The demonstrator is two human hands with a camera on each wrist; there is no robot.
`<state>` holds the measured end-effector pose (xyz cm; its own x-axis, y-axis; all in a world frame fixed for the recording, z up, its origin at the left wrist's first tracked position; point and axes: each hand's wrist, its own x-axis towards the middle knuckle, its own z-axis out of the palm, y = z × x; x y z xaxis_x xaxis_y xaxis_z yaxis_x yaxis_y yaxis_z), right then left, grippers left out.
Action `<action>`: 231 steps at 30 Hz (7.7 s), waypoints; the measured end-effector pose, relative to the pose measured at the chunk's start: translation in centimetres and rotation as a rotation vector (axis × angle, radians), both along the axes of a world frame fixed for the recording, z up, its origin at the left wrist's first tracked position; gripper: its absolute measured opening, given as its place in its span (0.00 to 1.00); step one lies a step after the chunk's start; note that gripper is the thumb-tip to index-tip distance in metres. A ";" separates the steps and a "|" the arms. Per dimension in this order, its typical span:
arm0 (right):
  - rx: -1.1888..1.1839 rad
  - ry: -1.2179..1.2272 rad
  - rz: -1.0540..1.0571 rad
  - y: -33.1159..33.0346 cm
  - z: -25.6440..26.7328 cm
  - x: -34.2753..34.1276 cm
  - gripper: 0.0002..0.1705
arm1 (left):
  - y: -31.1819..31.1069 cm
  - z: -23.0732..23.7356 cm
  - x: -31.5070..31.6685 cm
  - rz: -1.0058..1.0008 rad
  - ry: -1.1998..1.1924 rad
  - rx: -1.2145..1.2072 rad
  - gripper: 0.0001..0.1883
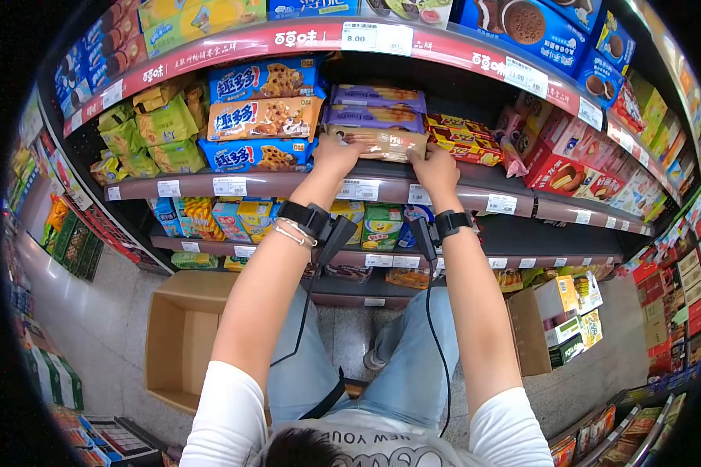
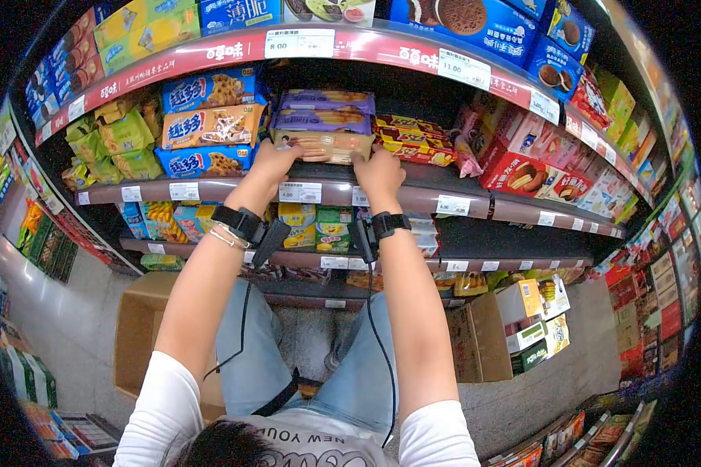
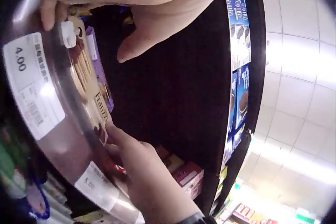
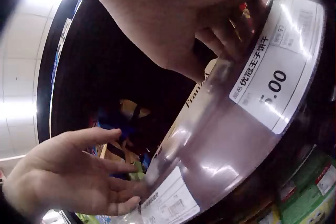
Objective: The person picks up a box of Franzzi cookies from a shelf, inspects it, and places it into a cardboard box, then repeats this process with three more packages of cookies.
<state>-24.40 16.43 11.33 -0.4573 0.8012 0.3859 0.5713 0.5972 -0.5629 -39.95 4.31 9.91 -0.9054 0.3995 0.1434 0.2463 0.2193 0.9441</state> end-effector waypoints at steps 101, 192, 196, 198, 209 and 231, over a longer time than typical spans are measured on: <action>-0.388 0.402 0.735 -25.0 -8.9 4.5 0.46 | -27.0 -7.2 13.8 0.110 -0.293 0.615 0.19; -0.705 -0.102 1.089 -38.6 -19.5 -12.4 0.13 | -42.8 -25.4 4.9 0.379 -0.625 0.297 0.13; -0.820 0.103 0.995 -34.5 -14.4 -7.0 0.10 | -37.5 -15.7 7.7 0.019 -0.479 0.338 0.13; -0.770 0.197 0.924 -31.4 -12.1 -4.2 0.10 | -34.2 -12.2 9.1 -0.133 -0.418 0.405 0.13; -0.600 0.671 0.588 -14.4 -4.4 6.6 0.11 | -15.7 -1.9 12.4 -0.515 -0.265 0.492 0.20; -0.105 0.218 0.221 5.8 0.2 -5.1 0.27 | 3.1 1.9 -2.4 -0.027 0.149 -0.018 0.26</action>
